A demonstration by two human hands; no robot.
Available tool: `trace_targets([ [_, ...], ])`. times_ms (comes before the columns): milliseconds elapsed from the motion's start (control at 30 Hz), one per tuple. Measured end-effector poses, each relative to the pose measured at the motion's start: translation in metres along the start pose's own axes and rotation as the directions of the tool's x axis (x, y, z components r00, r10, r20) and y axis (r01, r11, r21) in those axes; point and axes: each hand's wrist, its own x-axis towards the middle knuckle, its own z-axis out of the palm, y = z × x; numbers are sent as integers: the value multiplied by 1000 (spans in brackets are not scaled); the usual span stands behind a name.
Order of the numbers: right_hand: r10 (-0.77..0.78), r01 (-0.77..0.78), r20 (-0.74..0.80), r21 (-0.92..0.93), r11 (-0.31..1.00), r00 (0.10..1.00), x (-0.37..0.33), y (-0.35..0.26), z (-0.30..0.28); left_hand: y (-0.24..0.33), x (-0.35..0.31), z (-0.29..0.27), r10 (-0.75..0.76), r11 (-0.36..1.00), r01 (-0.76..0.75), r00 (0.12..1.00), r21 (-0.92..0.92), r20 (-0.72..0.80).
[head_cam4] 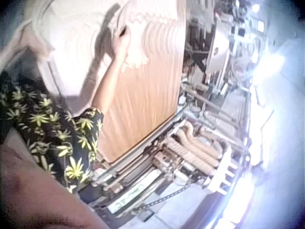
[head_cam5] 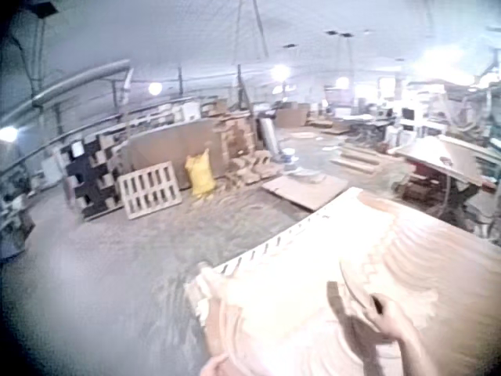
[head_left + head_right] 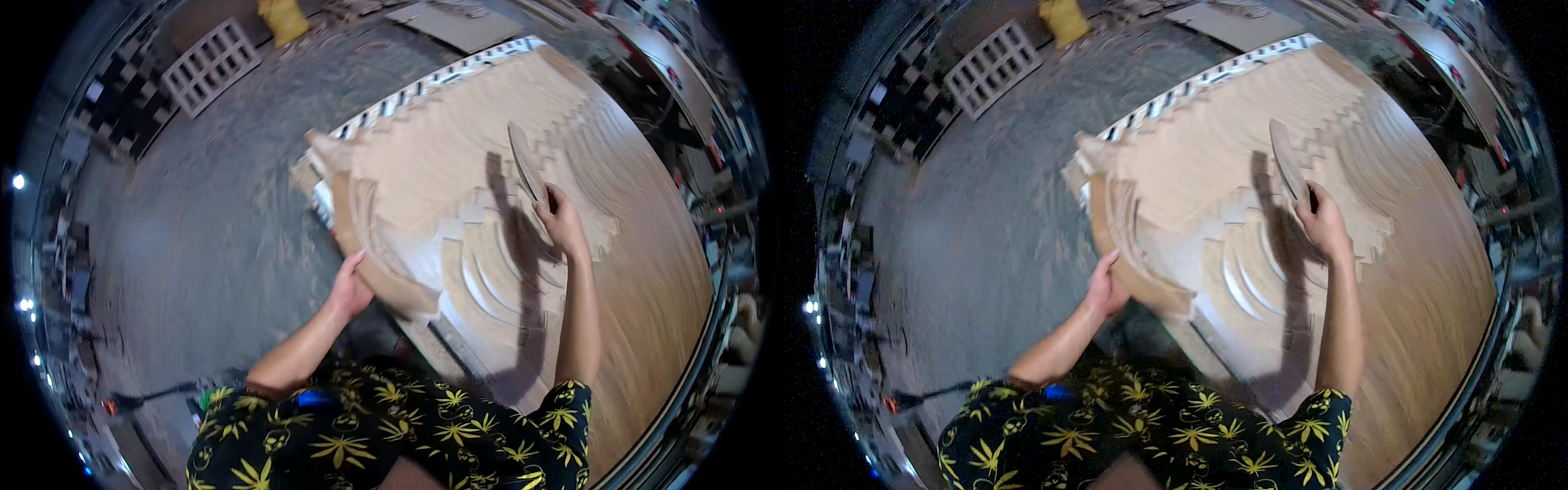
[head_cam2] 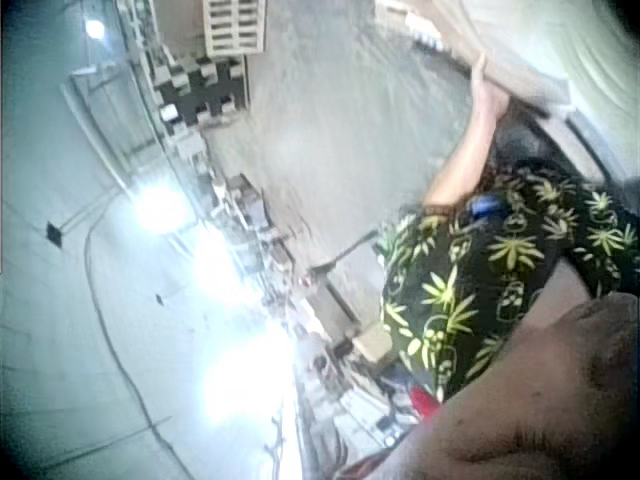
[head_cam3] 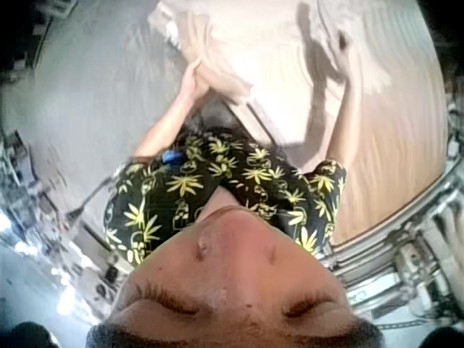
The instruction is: The person picks up curved wooden pieces from a large sheet on a machine bed and stacks them on a nearby board on the floor.
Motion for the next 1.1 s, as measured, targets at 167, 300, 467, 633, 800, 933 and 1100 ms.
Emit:
trace_targets([
  [167,-71,85,77,-189,978,994,-50,-129,94,5,30,-10,26,997,-17,993,-79,118],
  [300,-173,180,54,-179,967,983,-74,-194,158,8,58,-14,44,991,-24,987,-131,153],
  [467,-82,80,9,-357,930,997,-83,-241,213,26,58,-14,-51,998,49,995,33,81],
  [633,-88,41,-89,-435,900,992,-86,-261,260,43,65,-49,-127,992,114,943,60,309],
  [800,91,-119,-80,-490,864,993,-95,-278,283,52,64,-70,-218,970,242,908,-22,358],
  [933,79,-99,-62,-501,860,995,-92,-290,298,77,58,-80,-206,976,215,895,22,396],
  [1100,71,-37,43,-543,839,997,-92,-286,306,100,59,-79,-209,978,201,893,60,398],
])
